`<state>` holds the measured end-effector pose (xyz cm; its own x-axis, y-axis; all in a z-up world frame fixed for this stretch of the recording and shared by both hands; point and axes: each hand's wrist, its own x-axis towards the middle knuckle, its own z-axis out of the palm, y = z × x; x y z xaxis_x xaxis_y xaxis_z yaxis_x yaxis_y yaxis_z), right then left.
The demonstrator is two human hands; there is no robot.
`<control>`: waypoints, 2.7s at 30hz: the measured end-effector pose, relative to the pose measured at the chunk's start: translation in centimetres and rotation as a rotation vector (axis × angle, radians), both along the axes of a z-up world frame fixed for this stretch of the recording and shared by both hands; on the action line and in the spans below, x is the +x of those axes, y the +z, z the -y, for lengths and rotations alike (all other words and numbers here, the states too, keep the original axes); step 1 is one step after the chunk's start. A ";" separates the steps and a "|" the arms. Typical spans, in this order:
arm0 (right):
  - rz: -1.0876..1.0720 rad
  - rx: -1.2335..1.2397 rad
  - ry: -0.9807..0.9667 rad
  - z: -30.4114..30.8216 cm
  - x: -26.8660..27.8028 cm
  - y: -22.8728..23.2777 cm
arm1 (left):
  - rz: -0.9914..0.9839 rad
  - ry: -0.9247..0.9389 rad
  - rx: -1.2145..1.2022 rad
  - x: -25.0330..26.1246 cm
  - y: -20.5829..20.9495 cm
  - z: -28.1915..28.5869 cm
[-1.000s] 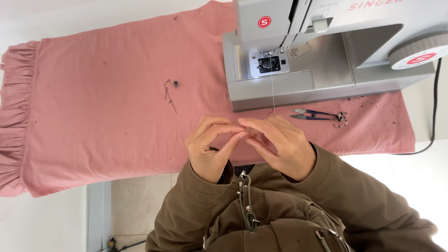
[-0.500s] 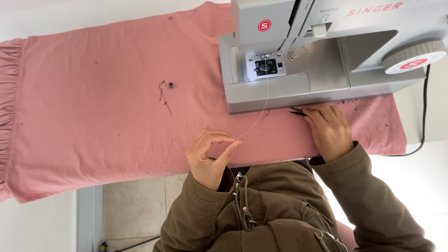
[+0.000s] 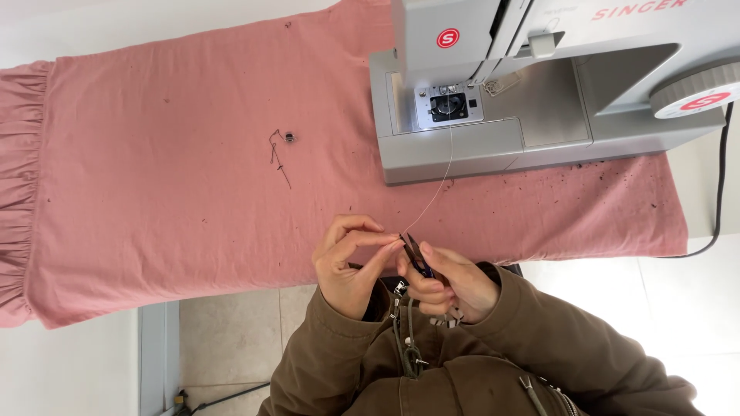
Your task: Threading a Singer sewing machine and preparing the bobbin for use.
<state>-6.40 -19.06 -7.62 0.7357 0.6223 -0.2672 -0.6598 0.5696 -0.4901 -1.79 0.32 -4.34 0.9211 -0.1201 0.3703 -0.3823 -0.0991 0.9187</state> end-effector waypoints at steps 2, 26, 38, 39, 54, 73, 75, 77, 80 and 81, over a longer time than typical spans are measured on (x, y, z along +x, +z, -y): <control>0.056 -0.040 0.001 0.2 0.1 -1.1 | -0.032 -0.018 -0.010 0.0 -0.5 -0.2; 1.101 -2.274 -0.350 13.9 -1.5 5.7 | 0.238 0.083 0.633 0.3 -5.0 5.7; 1.376 -1.317 -0.352 2.7 2.6 5.3 | 0.141 -0.036 0.321 -0.8 0.5 3.3; 1.379 -1.321 -0.354 2.8 2.6 5.4 | 0.145 -0.037 0.318 -0.7 0.6 3.3; 0.902 -1.995 -0.868 7.3 3.1 10.5 | 0.021 -0.114 0.122 0.5 -1.3 1.9; 0.951 -2.033 -1.005 4.6 13.0 6.0 | -0.059 -0.333 0.031 2.3 -2.9 0.7; 0.979 -1.999 -1.020 4.1 13.1 6.4 | -0.051 -0.358 0.028 2.4 -2.9 0.6; 1.135 -1.982 -1.064 3.6 13.3 6.7 | -0.032 -0.360 0.019 2.3 -2.8 0.5; 1.278 -2.251 -1.036 2.4 14.2 8.1 | -0.042 -0.389 0.023 2.5 -2.8 0.3; 1.273 -2.256 -1.031 2.6 14.3 7.9 | -0.047 -0.393 0.021 2.5 -2.9 0.3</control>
